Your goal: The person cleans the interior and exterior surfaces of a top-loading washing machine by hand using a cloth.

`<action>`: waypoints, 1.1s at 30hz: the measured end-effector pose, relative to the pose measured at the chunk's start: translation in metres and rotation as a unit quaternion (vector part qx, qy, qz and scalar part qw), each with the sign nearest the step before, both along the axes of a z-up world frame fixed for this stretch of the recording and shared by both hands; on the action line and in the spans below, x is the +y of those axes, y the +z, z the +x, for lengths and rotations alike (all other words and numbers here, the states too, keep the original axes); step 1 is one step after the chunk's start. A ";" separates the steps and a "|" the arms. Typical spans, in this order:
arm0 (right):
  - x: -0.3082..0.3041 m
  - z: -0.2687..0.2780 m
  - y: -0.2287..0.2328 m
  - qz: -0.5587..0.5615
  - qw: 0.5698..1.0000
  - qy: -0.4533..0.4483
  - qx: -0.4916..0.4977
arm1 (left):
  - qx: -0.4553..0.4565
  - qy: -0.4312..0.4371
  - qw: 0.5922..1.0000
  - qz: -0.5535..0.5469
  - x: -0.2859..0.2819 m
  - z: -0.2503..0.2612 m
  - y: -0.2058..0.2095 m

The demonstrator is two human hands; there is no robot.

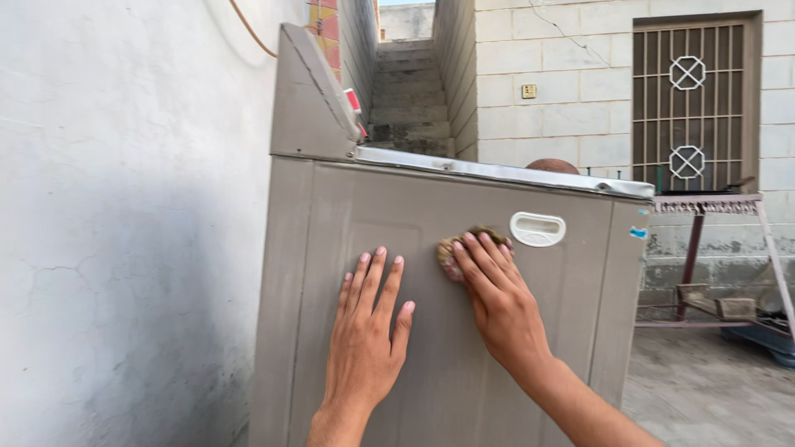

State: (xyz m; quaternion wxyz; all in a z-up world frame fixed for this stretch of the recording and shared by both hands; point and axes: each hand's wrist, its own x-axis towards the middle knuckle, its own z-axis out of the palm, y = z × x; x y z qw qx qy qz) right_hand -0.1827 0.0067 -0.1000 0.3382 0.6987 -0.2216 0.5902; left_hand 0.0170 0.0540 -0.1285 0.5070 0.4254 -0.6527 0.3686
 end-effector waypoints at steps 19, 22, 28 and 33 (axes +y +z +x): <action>0.009 0.177 0.143 -0.128 0.981 0.069 0.126 | 0.405 -0.088 0.892 0.180 -0.007 0.155 -0.056; 0.004 0.185 0.115 -0.127 0.982 0.049 0.127 | 0.446 -0.048 0.863 0.234 0.002 0.149 -0.046; 0.003 0.186 0.066 -0.103 0.974 0.065 0.188 | 0.471 -0.045 0.842 0.261 0.016 0.149 -0.041; 0.001 0.167 0.077 -0.142 0.934 0.021 0.328 | 0.509 -0.220 0.800 0.229 0.014 0.158 -0.054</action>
